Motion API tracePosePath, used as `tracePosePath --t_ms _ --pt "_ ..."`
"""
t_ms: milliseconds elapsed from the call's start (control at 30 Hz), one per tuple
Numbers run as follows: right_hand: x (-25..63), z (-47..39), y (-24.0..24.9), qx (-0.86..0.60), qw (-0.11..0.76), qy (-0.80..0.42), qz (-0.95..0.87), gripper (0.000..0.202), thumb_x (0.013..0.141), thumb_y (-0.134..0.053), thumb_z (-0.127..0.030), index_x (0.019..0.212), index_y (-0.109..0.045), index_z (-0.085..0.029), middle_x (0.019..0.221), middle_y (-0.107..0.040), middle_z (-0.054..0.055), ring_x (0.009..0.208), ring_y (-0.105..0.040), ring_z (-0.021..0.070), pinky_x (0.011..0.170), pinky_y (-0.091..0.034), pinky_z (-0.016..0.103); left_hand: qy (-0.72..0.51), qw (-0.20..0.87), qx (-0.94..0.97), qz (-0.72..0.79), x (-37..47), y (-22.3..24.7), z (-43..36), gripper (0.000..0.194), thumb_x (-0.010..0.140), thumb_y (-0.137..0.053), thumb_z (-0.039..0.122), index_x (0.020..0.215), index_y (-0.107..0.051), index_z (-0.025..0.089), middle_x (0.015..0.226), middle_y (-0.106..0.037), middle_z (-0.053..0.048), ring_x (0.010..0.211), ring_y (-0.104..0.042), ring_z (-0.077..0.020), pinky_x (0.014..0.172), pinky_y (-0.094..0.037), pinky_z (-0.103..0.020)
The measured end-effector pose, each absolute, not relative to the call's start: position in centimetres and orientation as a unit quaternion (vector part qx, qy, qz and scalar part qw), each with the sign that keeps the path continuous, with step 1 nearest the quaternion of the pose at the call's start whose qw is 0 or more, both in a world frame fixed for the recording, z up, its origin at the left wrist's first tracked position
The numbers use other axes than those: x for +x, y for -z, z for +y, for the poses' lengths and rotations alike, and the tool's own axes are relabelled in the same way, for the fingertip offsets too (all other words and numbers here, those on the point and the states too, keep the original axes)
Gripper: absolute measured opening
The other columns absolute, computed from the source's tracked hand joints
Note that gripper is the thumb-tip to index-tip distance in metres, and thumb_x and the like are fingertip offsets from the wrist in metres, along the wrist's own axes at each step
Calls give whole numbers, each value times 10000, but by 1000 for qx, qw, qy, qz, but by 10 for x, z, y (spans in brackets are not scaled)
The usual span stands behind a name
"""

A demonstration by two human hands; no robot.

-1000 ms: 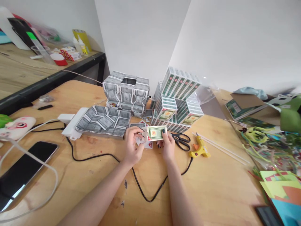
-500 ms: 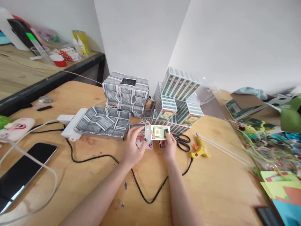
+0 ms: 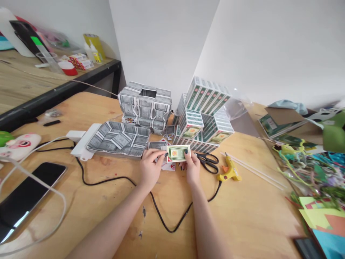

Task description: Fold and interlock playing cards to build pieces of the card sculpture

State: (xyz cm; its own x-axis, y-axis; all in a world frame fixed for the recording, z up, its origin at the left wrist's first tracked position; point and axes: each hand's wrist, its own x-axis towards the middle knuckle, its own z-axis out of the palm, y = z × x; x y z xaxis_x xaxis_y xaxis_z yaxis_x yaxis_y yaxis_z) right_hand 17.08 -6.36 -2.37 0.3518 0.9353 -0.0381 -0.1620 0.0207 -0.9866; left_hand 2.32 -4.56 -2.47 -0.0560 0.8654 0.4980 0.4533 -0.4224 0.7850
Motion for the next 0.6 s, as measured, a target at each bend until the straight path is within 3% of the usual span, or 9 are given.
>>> tracePosePath --t_ms 133,233,333,467,600 --pt "172 -64 23 -523 614 -469 -359 307 731 -568 -459 600 -494 -191 432 -490 -52 369 -377 82 388 -273 220 -516 167 676 499 27 26 -47 120 772 -562 210 802 -678 218 913 -531 -48 831 -511 -159 730 -451 -323" --pt "173 -63 24 -514 628 -481 -332 302 716 -584 -456 601 -505 -188 426 -480 -56 361 -366 77 378 -258 217 -485 152 706 493 30 22 -49 135 768 -554 181 772 -682 225 1115 -480 -68 963 -480 -199 823 -423 -396" --pt "174 -62 25 -514 634 -486 -313 299 701 -596 -458 606 -521 -185 415 -468 -59 355 -359 75 373 -246 217 -488 198 713 464 29 21 -49 137 767 -549 171 802 -672 223 1266 -394 -60 1057 -463 -218 873 -422 -416" --pt "174 -61 28 -521 639 -472 -312 314 716 -573 -471 604 -523 -181 412 -476 -50 362 -364 77 385 -252 217 -535 300 651 446 29 26 -46 227 759 -561 197 974 -622 238 1129 -495 -65 966 -544 -179 788 -504 -330" --pt "175 -60 29 -534 642 -459 -303 320 715 -569 -478 611 -517 -180 409 -487 -44 360 -369 80 383 -251 217 -581 404 566 423 32 26 -47 383 730 -596 206 1103 -512 217 1109 -536 -81 947 -581 -177 826 -506 -335"
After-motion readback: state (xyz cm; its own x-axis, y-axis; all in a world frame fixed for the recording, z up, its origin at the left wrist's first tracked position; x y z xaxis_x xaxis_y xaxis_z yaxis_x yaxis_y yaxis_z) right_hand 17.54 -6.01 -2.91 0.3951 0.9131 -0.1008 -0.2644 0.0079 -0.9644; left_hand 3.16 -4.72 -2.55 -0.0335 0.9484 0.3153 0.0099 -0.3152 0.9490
